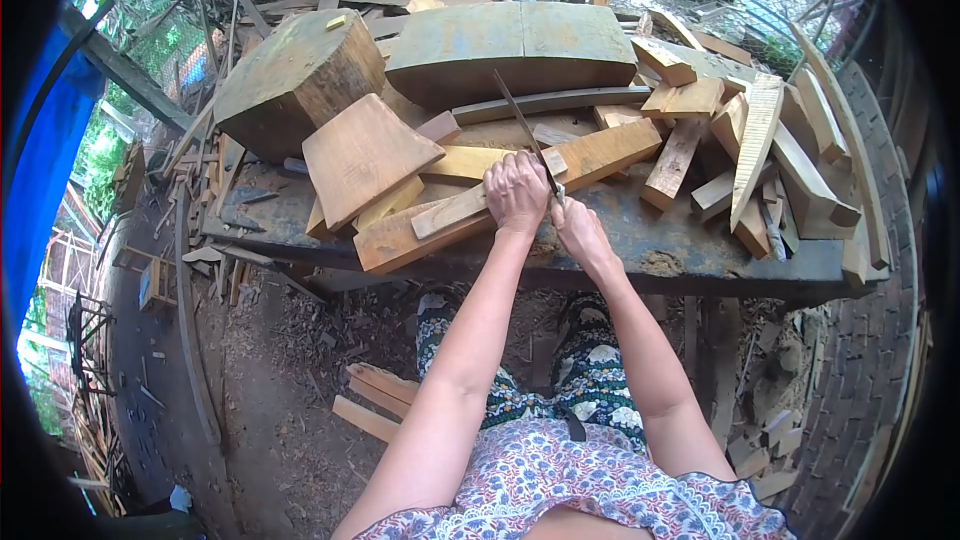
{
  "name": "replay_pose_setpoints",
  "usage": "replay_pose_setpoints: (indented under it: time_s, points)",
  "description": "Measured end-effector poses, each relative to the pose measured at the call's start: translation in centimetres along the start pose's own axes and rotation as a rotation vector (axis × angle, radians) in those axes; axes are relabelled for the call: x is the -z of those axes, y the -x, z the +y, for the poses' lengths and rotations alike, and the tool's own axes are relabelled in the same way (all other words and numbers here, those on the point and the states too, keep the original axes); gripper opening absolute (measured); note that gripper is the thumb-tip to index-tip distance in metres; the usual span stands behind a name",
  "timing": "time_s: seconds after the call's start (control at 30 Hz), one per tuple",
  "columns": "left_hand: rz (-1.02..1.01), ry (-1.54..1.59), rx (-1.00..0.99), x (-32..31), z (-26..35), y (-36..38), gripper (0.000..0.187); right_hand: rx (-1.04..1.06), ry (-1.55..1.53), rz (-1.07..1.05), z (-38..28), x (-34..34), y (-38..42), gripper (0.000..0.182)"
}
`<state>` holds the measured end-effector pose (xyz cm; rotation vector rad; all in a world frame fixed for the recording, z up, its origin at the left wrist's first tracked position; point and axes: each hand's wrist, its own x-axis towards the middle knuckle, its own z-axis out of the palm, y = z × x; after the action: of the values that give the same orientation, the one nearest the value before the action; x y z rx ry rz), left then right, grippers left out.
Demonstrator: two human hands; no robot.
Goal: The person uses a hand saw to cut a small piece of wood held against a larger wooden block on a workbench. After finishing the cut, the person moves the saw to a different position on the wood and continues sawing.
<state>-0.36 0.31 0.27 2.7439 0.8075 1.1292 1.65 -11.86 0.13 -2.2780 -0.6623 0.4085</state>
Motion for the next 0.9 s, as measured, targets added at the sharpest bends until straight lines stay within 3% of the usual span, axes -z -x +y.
replay_pose_setpoints:
  time_s: [0.6,0.77,0.9]
  points:
    - [0.026,0.036,0.006,-0.4,-0.2,0.1,0.017,-0.053,0.016,0.052,-1.0,-0.5,0.7,0.037]
    - [-0.003,0.026,0.025,0.0,0.0,0.0,0.019,0.043,-0.062,-0.008,-1.1,0.5,0.1,0.039]
    - [0.021,0.047,0.027,-0.3,0.1,0.0,0.018,-0.016,-0.145,-0.059,-1.4,0.8,0.4,0.040]
